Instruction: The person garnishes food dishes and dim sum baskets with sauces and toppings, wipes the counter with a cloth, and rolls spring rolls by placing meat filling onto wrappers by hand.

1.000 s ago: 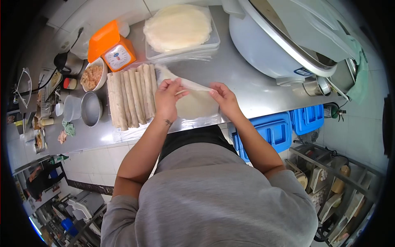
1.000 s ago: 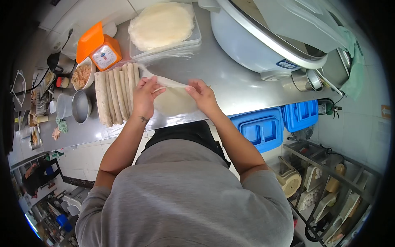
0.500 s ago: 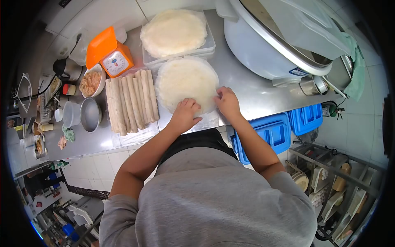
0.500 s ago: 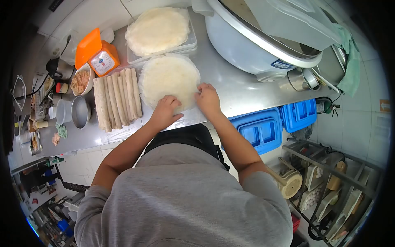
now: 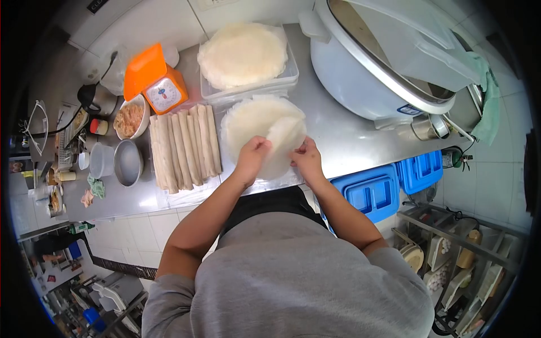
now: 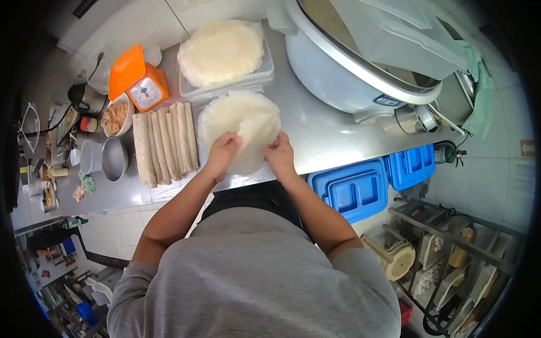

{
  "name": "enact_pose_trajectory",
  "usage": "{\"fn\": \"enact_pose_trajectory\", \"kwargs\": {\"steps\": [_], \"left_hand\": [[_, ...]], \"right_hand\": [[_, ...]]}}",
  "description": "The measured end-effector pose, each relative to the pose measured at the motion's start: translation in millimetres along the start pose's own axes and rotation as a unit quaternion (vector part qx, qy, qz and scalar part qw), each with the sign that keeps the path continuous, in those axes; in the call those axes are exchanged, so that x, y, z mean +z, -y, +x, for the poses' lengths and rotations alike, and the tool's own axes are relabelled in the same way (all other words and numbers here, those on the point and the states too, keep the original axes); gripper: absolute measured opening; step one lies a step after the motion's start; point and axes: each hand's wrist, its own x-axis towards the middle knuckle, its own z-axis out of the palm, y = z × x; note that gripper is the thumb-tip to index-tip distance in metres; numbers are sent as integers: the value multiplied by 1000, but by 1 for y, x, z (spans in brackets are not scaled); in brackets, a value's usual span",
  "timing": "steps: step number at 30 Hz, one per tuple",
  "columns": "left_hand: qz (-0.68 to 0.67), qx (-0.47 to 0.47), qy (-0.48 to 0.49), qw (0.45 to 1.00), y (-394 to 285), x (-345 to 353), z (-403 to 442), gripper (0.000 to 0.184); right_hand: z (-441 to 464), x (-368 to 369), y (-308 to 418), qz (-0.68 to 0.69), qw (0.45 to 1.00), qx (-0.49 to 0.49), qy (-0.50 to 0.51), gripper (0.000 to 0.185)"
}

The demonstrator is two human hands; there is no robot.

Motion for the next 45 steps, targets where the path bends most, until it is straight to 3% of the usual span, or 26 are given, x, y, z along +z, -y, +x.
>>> {"fn": "enact_pose_trajectory", "kwargs": {"steps": [1,3,4,5,6,8,11,14,15,18,20,22,24,26,28,31,34,36,38,41,42,45], "left_hand": [[-11,10,-25,1000,-14,-2,-1,15],[54,140,-155,976,-57,-20,1,17],[75,203,-150,965,-67,-57,17,21],[38,188,-223,956,-107,-63,10,24],[156,207,-240,935,-141,-85,9,24],[-51,277,-252,926,-166,-122,43,25],[-49,268,-240,932,-217,-134,65,27],[11,263,-233,936,-249,-119,117,30],[22,276,-224,935,-252,-114,134,33],[85,246,-170,950,-277,-71,128,33],[217,284,-165,919,-292,-46,93,33],[329,325,-176,869,-305,-39,49,33],[417,370,-205,804,-316,-49,10,34],[400,336,-117,844,-323,-73,-21,35],[368,299,-41,879,-321,-83,-49,35],[261,262,57,928,-308,-72,-78,35],[91,259,105,956,-294,-62,-84,38],[-17,258,90,962,-290,-62,-80,38],[62,255,33,964,-273,-85,-53,42],[138,196,-30,970,-252,-93,-43,38],[157,168,-47,972,-245,-93,-42,35],[218,213,-2,953,-193,-111,-23,24]], "right_hand": [[10,-7,-12,55,998,28,11,49],[17,-26,-15,134,989,59,26,30],[15,-39,-4,178,983,45,5,29],[11,-55,5,221,975,34,-16,27],[11,-74,7,291,955,12,-47,30],[2,-119,24,386,921,-5,-57,37],[-36,-159,70,431,898,9,-82,37],[-38,-188,62,437,875,-116,172,30],[-49,-169,84,379,911,-95,129,19],[-63,-111,120,143,988,-29,44,15],[-57,-68,124,89,992,-47,73,15],[-42,-32,141,151,984,-58,77,18],[-11,-5,176,211,962,-169,49,20],[33,16,198,257,930,-263,7,32],[47,36,220,135,923,-360,-8,62],[35,57,217,-112,895,-414,126,87],[58,59,195,14,886,-183,425,93],[55,44,195,61,896,-113,425,66],[59,26,188,51,923,-90,371,48],[46,3,192,-7,962,-163,220,28],[43,-6,188,-55,953,-218,203,28],[29,-26,157,-172,900,-364,165,32]]}}
